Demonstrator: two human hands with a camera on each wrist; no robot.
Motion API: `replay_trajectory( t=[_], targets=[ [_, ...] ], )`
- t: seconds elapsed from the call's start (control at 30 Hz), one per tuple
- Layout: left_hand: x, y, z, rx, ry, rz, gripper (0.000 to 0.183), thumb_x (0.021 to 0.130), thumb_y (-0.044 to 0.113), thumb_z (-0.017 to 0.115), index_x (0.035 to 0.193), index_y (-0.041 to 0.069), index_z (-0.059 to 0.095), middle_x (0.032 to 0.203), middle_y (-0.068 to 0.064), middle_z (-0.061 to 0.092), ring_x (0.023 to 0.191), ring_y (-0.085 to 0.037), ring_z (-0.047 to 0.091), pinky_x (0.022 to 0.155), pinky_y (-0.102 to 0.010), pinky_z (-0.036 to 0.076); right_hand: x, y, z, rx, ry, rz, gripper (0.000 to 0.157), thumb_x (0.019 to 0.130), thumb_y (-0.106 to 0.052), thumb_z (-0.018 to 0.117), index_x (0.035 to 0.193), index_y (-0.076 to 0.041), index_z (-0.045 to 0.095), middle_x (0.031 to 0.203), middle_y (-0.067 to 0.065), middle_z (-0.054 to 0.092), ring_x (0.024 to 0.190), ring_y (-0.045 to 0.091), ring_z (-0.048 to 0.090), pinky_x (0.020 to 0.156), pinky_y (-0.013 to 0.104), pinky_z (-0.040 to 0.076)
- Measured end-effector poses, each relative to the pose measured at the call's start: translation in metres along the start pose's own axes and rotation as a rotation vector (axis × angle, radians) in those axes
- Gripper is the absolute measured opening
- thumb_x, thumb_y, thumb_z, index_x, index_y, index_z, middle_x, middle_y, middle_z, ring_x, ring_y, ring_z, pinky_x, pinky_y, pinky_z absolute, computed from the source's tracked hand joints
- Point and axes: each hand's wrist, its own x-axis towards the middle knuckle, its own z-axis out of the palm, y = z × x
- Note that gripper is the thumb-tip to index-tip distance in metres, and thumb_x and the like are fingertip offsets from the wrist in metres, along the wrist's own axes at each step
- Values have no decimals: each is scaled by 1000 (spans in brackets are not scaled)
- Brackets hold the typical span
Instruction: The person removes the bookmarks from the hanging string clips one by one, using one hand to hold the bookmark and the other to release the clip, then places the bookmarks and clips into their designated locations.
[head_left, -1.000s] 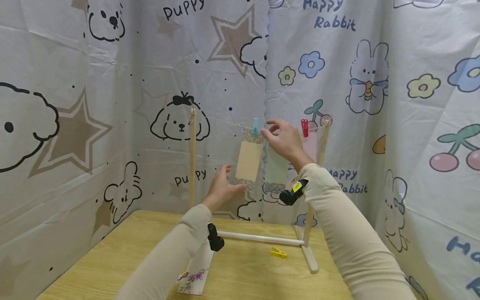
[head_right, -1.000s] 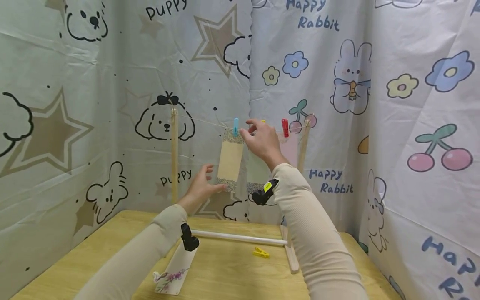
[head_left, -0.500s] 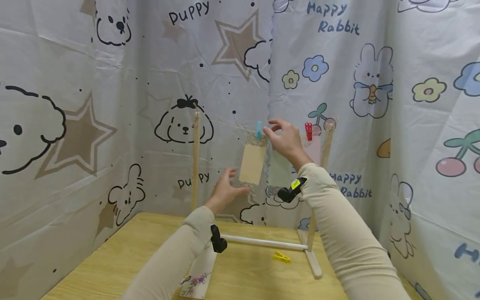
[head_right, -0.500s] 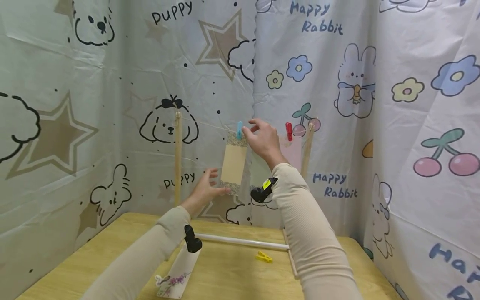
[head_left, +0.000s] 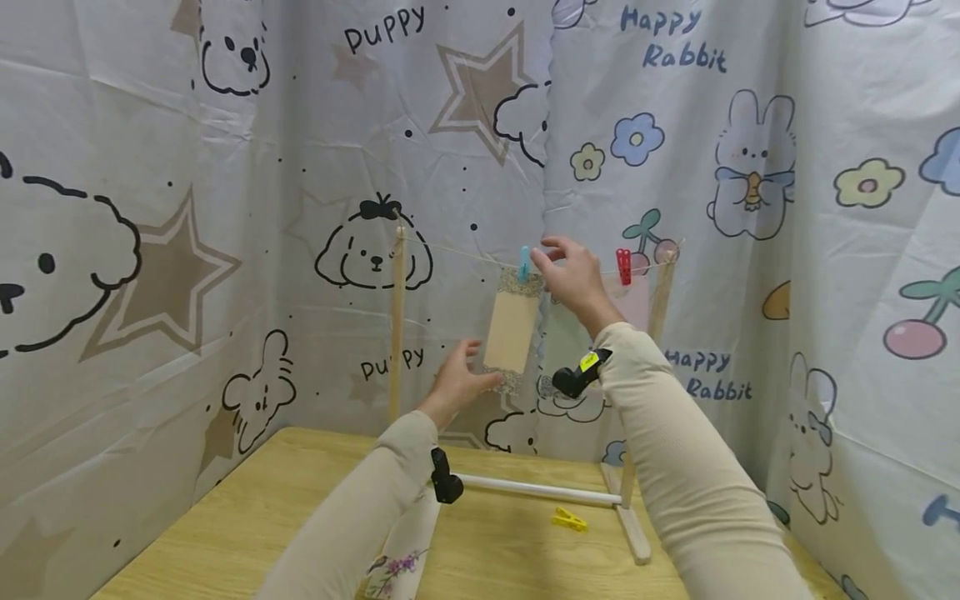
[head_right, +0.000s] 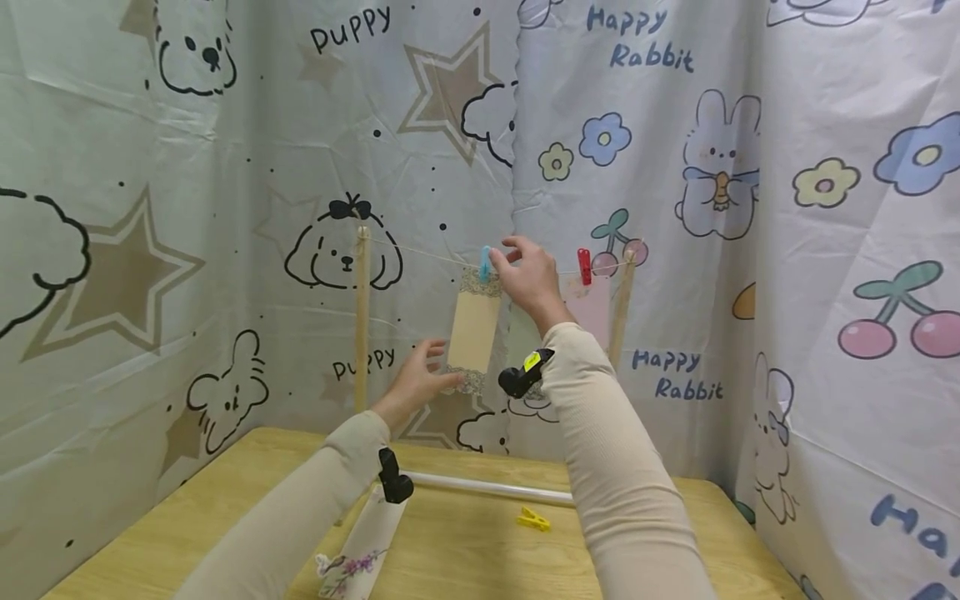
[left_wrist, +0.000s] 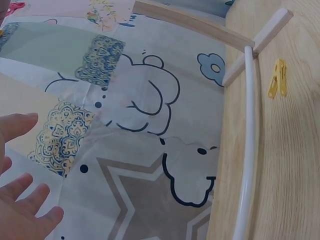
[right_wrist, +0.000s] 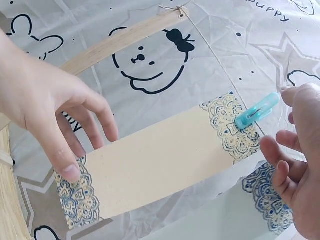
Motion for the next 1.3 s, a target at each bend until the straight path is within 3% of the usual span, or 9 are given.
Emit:
replay_trajectory(
  t=[0.53,0.7,0.87,1.07,1.3],
  targets=[
    [4,-13,7,54,7,2,73,91,13,81,153,7,42,155,-22,42,139,-44,43,106,-55,46,6,-1,13,43,-103,46,57,108,-37,56,156,-10,43,147,16,53,82,30,73,83,40,56],
    [6,-18,9,40,-16,22,68,92,12,79,151,4,44,150,-23,48,135,-45,47,106,-56,44,9,-3,19,57,-117,78,59,108,-39,56,158,-13,40,151,15,50,80,25,73,79,36,58],
    [7,-17,15,2,-50,37,53,96,9,73,143,0,51,140,-25,55,131,-43,51,106,-57,44,10,-6,22,42,-102,98,55,109,-37,54,157,-13,41,145,17,54,74,22,70,75,36,57],
    [12,-16,14,-97,-54,43,6,102,1,64,102,-5,61,109,-21,71,105,-35,68,88,-55,55,14,-9,25,7,-87,84,46,111,-29,49,153,-10,47,120,18,67,64,17,62,67,35,53],
    [8,-19,9,-63,-61,20,3,101,-1,65,100,-4,66,110,-18,72,104,-31,68,78,-41,58,12,-6,30,64,-85,129,43,111,-27,52,149,-6,50,121,19,65,63,15,58,66,30,53]
  ],
)
